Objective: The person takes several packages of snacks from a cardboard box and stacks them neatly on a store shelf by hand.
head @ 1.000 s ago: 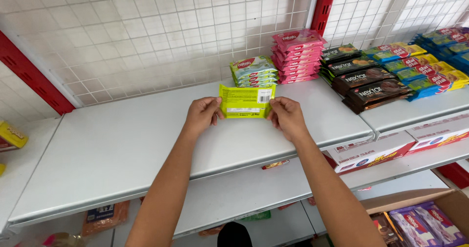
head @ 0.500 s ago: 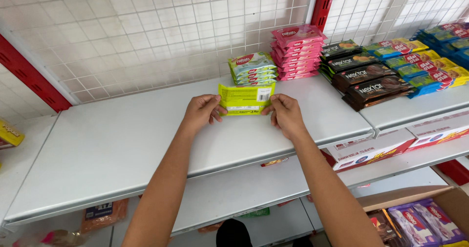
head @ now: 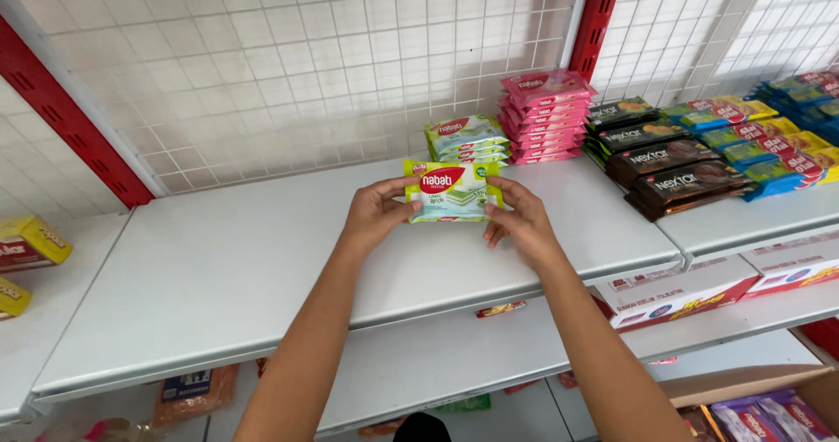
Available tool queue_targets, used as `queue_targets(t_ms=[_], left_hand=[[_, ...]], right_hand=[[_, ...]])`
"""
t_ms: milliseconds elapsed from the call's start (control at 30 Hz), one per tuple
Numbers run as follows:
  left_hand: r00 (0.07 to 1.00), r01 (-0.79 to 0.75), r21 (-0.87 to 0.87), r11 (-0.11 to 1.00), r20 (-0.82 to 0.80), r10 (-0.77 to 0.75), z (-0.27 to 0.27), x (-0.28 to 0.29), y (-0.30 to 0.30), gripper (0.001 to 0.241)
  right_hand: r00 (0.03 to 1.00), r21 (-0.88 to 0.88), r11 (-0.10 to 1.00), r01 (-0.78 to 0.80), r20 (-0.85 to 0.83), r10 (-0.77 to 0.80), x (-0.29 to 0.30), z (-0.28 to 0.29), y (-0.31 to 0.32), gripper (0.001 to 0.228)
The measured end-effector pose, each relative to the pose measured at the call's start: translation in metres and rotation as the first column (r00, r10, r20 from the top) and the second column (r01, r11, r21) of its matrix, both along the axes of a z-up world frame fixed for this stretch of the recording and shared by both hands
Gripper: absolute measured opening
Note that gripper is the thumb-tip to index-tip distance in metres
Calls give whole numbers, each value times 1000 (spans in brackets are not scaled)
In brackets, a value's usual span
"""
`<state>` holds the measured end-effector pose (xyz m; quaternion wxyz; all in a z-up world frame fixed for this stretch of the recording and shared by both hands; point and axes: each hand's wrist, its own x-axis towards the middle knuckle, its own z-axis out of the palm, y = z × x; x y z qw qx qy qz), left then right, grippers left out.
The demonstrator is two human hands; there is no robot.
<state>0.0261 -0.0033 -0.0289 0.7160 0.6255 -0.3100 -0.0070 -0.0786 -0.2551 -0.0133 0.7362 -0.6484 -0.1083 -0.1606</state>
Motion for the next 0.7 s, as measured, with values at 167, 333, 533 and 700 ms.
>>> queue_targets(t_ms=[167,333,533,700], left_hand=[[994,-101,-4,995,51,101,22,-14,-13,56],[965,-256,30,966,71,254,54,-6,-33,52],[877,-476,110,872,129,463,49,62,-77,18],[851,-511,125,850,212,481,39,55,-98,59]], right_hand=[[997,-136,990,34,76,-24,17,1,-6,77],[933,-302,908,289,302,-196,77,8,-28,60],[703,-471,528,707,549,-451,135,12,-45,42],[681,-625,295,722,568,-463,163,3,-50,41]])
